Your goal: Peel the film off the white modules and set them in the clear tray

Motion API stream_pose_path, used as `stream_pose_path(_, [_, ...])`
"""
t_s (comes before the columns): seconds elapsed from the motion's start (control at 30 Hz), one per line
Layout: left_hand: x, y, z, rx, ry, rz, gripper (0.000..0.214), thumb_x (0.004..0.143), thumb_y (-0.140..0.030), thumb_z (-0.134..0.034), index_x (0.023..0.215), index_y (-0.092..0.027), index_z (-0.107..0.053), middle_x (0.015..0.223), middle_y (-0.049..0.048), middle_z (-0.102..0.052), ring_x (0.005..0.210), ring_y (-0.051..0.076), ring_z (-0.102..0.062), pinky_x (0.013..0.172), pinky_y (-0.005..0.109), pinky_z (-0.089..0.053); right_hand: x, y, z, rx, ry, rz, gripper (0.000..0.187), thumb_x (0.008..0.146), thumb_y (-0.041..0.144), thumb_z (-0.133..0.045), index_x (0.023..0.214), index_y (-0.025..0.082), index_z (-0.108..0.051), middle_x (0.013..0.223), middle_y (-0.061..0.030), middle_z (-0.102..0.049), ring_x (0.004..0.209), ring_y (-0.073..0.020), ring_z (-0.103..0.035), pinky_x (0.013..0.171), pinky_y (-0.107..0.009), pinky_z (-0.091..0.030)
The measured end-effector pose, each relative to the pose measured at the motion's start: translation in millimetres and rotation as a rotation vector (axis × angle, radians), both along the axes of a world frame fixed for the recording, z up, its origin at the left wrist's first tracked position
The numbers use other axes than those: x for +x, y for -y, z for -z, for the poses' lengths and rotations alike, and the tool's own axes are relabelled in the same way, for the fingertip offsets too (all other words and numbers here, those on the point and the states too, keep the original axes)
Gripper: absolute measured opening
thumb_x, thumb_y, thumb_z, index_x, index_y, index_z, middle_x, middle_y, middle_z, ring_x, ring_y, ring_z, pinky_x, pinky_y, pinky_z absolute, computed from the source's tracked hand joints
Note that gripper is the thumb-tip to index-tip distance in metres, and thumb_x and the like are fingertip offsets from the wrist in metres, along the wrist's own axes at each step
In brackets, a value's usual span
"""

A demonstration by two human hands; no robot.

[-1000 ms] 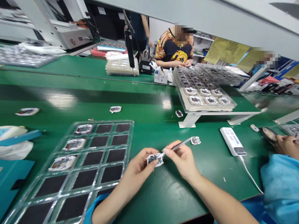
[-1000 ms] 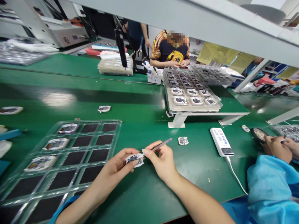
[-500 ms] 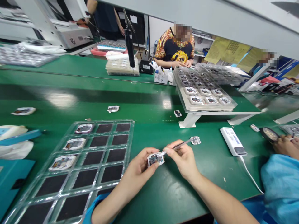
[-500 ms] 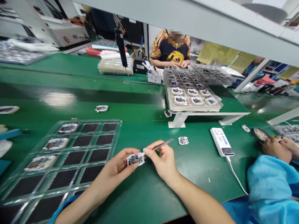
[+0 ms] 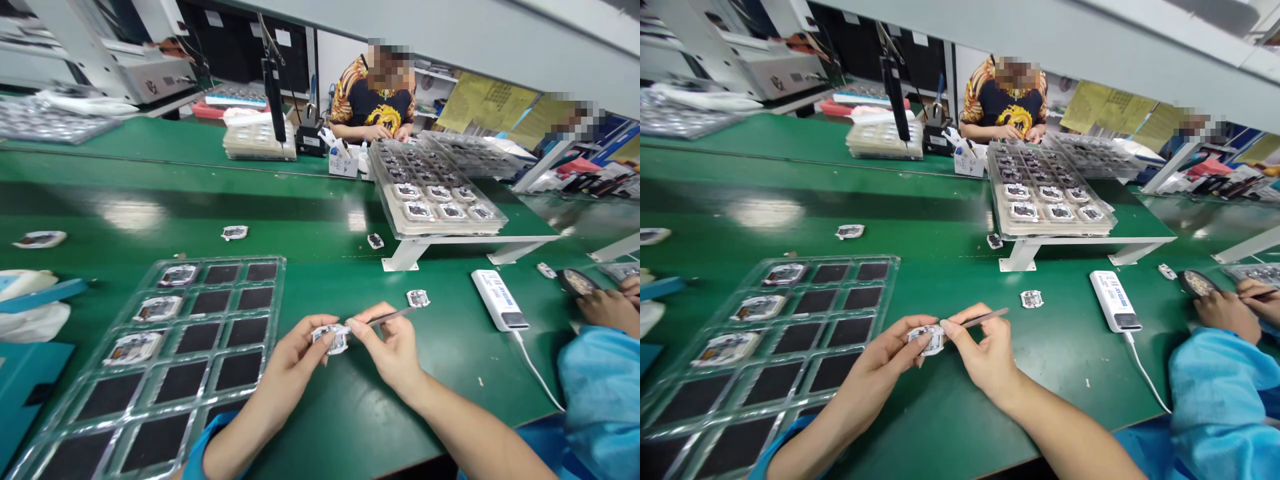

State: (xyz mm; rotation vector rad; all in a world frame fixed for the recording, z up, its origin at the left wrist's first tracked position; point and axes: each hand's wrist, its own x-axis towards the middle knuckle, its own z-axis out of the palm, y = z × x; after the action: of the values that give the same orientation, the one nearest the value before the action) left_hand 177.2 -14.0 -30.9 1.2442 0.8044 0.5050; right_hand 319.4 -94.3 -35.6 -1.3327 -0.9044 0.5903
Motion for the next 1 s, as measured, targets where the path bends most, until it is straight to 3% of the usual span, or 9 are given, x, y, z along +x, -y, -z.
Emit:
stream_pose_path(0.23, [4.1, 2.8, 2.8, -0.013, -0.024, -0.076, 0.041, 0.074, -0.053, -0.074, 0.094, -0.017, -0.067, 0.062, -0.0044, -0.056, 0.055, 0.012, -0.042, 0.053, 0.024, -0.034, -4.9, 3.6, 0.4, 0.074, 0.126, -0.014, 0.003, 0.086, 0.019, -0.070, 0.084, 0.021, -0.070, 0.078, -0.0032, -0.075, 0.074, -0.0186, -0.072, 0.072, -0.032, -0.056])
stream_pose_path(0.37, [0.3, 2.3, 5.0, -0.090, -0.020, -0.059, 0.042, 0.075, -0.053, -0.072, 0.096, -0.017, -0.067, 0.070, -0.0021, -0.059, 0.061, 0.013, -0.046, 0.056, 0.024, -0.036, -2.8, 3.4, -1.1, 0.117, 0.201, -0.022, 0.005, 0.086, 0.017, -0.071, 0.084, 0.022, -0.069, 0.082, -0.0043, -0.076, 0.081, -0.0202, -0.071, 0.077, -0.035, -0.055])
stream_pose_path(0.47, [-3.1, 2.0, 6.1, -0.135, 0.006, -0.037, 0.039, 0.081, -0.052, -0.067, 0.100, -0.018, -0.067, 0.079, 0.0009, -0.062, 0.068, 0.014, -0.049, 0.059, 0.025, -0.038, 0.2, 1.6, -1.0, 0.132, 0.102, -0.030, 0.004, 0.085, 0.019, -0.072, 0.086, 0.022, -0.069, 0.086, -0.0040, -0.074, 0.084, -0.0196, -0.070, 0.079, -0.034, -0.055])
stream_pose_path(0.63, [-2.5, 2.5, 3.7, -0.131, 0.018, -0.002, 0.038, 0.083, -0.050, -0.063, 0.100, -0.017, -0.067, 0.075, 0.0004, -0.060, 0.066, 0.015, -0.049, 0.058, 0.026, -0.037, 1.4, -1.3, 2.5, 0.058, 0.002, -0.110, 0.004, 0.083, 0.022, -0.074, 0.083, 0.022, -0.070, 0.082, -0.0030, -0.073, 0.079, -0.0193, -0.069, 0.075, -0.033, -0.055])
stream_pose_path(1.0, [-2.0, 1.4, 2.3, -0.098, 0.020, 0.009, 0.030, 0.086, -0.044, -0.062, 0.098, -0.017, -0.068, 0.074, 0.0004, -0.060, 0.065, 0.015, -0.050, 0.057, 0.026, -0.037, 2.2, -5.2, 1.0, -0.080, -0.197, -0.129, 0.013, 0.079, 0.030, -0.076, 0.077, 0.020, -0.068, 0.071, 0.0007, -0.070, 0.065, -0.0151, -0.065, 0.065, -0.027, -0.051])
